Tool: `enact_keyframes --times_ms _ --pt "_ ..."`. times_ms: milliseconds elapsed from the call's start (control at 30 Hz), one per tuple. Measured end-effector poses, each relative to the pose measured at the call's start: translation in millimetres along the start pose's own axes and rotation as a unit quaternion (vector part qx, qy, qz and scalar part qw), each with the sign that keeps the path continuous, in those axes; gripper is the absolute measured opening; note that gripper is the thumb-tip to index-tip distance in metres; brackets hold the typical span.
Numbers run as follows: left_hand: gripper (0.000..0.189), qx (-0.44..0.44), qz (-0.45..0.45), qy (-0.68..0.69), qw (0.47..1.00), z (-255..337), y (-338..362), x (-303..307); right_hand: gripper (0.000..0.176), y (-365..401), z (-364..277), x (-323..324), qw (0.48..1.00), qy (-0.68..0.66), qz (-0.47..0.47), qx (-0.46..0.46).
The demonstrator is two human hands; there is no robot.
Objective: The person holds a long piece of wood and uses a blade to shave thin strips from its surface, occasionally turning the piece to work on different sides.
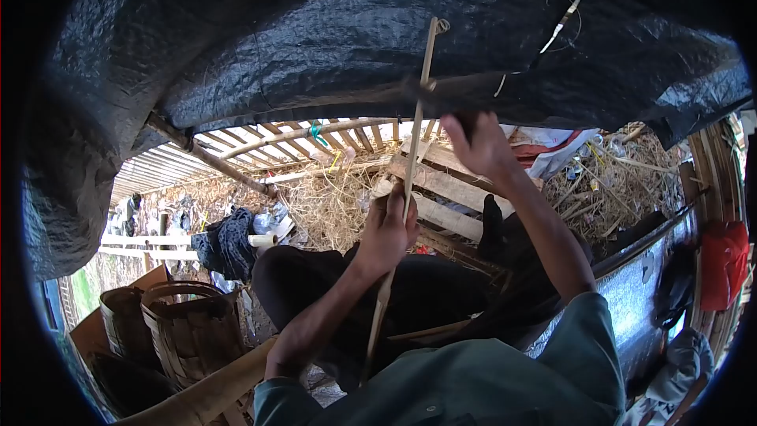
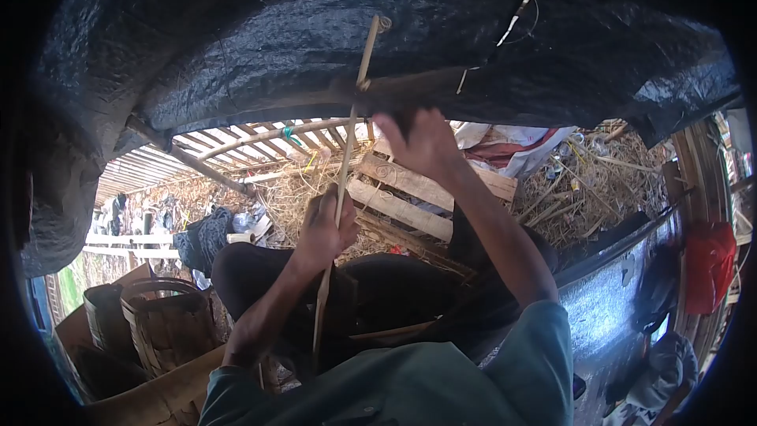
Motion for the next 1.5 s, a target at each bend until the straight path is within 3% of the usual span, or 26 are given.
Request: enact_keyframes --times_ms 33,100,200,233,367,400,433,500,600,667,700,733,767,833,900,933,967,1033,1067,1100,1167,1200,1267,1400,1433,1500 --pt "0.039 -0.019 -0.016 -0.019 1.0 2 2 -6 0.059 -10 20 11 0.989 -0.087 -0.018 -0.117" --pt "0.038 0.022 -0.017 0.042 0.999 4 9 -8 0.054 -18 38 34 0.99 0.046 -0.004 -0.134" --pt "0.038 -0.004 -0.016 0.059 0.998 18 3 4 0.051 2 0 38 0.997 0.051 0.051 0.015" --pt "0.038 0.002 -0.026 0.059 0.998 18 1 10 0.05 7 -7 26 0.999 0.046 -0.008 0.012" --pt "0.037 0.008 -0.046 0.075 0.996 19 -4 10 0.051 36 -50 -24 0.984 0.021 -0.091 0.153" --pt "0.042 -0.003 -0.026 0.036 0.999 20 1 11 0.06 43 -59 -38 0.971 0.04 -0.177 0.157" --pt "0.042 -0.087 -0.125 -0.031 0.988 25 -2 3 0.062 50 -70 -42 0.967 0.036 -0.155 0.198" --pt "0.041 -0.067 -0.029 -0.09 0.993 8 -10 26 0.064 60 -84 -48 0.962 0.022 -0.17 0.213" --pt "0.041 -0.071 -0.052 -0.081 0.993 7 -8 21 0.065 61 -85 -51 0.96 0.024 -0.174 0.216" --pt "0.029 -0.166 -0.003 -0.267 0.949 9 -1 21 0.066 56 -70 -55 0.967 0.026 -0.175 0.185" --pt "0.028 -0.098 0.022 -0.152 0.983 1 -2 25 0.067 50 -61 -56 0.969 0.027 -0.177 0.171" --pt "0.028 -0.038 0.064 -0.027 0.997 -8 -1 29 0.068 34 -44 -51 0.982 -0.034 -0.158 0.099" --pt "0.032 -0.071 0.073 -0.158 0.982 8 -1 24 0.068 29 -44 -35 0.985 0.042 -0.106 0.128" --pt "0.03 -0.082 0.087 -0.196 0.973 18 -5 22 0.067 22 -37 -34 0.988 0.037 -0.123 0.087" --pt "0.033 -0.136 0.071 -0.243 0.958 18 -12 30 0.057 19 -44 -27 0.987 0.062 -0.064 0.135" --pt "0.033 -0.191 0.068 -0.308 0.93 23 -10 28 0.059 19 -43 -27 0.987 0.072 -0.025 0.14" --pt "0.033 -0.245 0.073 -0.369 0.894 30 -5 24 0.059 3 -16 -23 0.998 0.046 -0.044 0.029" --pt "0.031 -0.388 0.097 -0.538 0.742 39 31 -12 0.058 -13 42 -11 0.977 -0.014 -0.092 -0.193" --pt "0.023 -0.335 0.07 -0.528 0.777 27 28 -9 0.057 -17 43 14 0.986 0.066 -0.034 -0.149" --pt "0.015 -0.014 0.071 -0.209 0.975 -2 15 15 0.056 -21 35 39 0.983 0.147 0.028 -0.103" --pt "0.015 -0.105 0.054 -0.255 0.96 15 10 16 0.053 -8 17 42 0.991 0.12 0.048 -0.024" --pt "0.041 -0.065 0.059 -0.18 0.98 14 7 18 0.052 -2 12 34 0.993 0.113 0.035 -0.004" --pt "0.041 -0.194 0.056 -0.208 0.957 16 1 24 0.049 9 -3 16 0.998 0.047 -0.036 -0.002" --pt "0.032 -0.122 0.063 -0.219 0.966 8 -5 32 0.054 32 -50 -25 0.98 0.035 -0.157 0.118" --pt "0.026 -0.248 0.055 -0.351 0.901 29 1 22 0.056 40 -58 -37 0.97 0.04 -0.203 0.131" --pt "0.016 -0.464 0.032 -0.571 0.677 48 25 -11 0.057 54 -74 -44 0.962 0.063 -0.186 0.189"
Point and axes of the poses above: each hand's wrist, its own y-axis away from the middle knuckle, its own x-axis out of the back of the hand, z = x × y, the point moved 9 cm from there along -y, towards the middle knuckle, and after that the axes turned 5 degrees about -z, right-handed, at the moved point
